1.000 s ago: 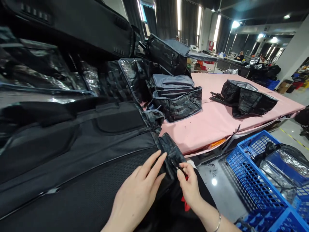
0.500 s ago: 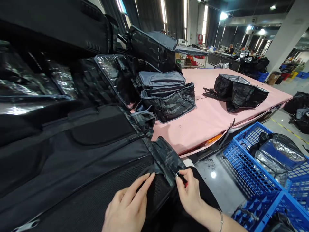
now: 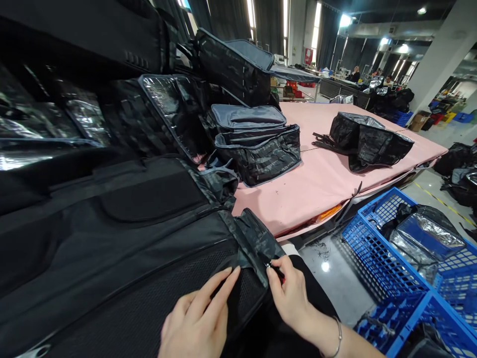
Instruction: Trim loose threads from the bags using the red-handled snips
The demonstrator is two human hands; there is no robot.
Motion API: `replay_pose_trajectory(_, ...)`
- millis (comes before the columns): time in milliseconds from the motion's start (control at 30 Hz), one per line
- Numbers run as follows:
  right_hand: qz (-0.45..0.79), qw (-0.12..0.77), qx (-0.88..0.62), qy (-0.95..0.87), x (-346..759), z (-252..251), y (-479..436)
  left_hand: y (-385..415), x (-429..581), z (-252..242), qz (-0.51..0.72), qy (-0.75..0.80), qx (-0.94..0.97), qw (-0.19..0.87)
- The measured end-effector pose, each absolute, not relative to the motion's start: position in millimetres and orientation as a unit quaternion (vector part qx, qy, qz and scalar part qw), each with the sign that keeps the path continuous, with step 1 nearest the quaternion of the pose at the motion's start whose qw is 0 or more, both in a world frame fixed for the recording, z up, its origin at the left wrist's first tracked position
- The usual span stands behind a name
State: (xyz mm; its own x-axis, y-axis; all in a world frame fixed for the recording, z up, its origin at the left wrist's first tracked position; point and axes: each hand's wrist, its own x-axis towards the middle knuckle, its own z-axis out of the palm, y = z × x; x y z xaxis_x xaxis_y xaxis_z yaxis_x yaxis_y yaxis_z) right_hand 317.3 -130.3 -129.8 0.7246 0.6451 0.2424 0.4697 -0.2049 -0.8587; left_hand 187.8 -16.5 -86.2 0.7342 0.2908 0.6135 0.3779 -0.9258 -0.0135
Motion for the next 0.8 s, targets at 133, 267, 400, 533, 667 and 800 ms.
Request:
replay_pose_trajectory(133,0.087,0.536,-0.762,-0.352,317,-134,-129,-17,188,-88,-0.315,-0.184,-0.929,0.064)
replay_pose_trajectory(267,0.123,0.582,-0.738,-0.319,318,-140,-127,-16,189,-91,-0.31,-0.186,-0.93,0.063)
replay_pose_trajectory(400,0.143,0.613,-0.719,-0.293,317,-140,-128,-17,189,-87,-0.319,-0.177,-0.929,0.061)
replay_pose_trajectory(533,0.139,0.575,-0.739,-0.322,316,-137,-129,-18,188,-86,-0.325,-0.171,-0.928,0.057)
replay_pose_trajectory(667,0.119,0.551,-0.751,-0.345,317,-137,-129,-16,185,-90,-0.32,-0.181,-0.928,0.06)
replay_pose_trajectory(800,0.127,0.583,-0.731,-0.332,316,-132,-128,-15,183,-94,-0.311,-0.194,-0.929,0.054)
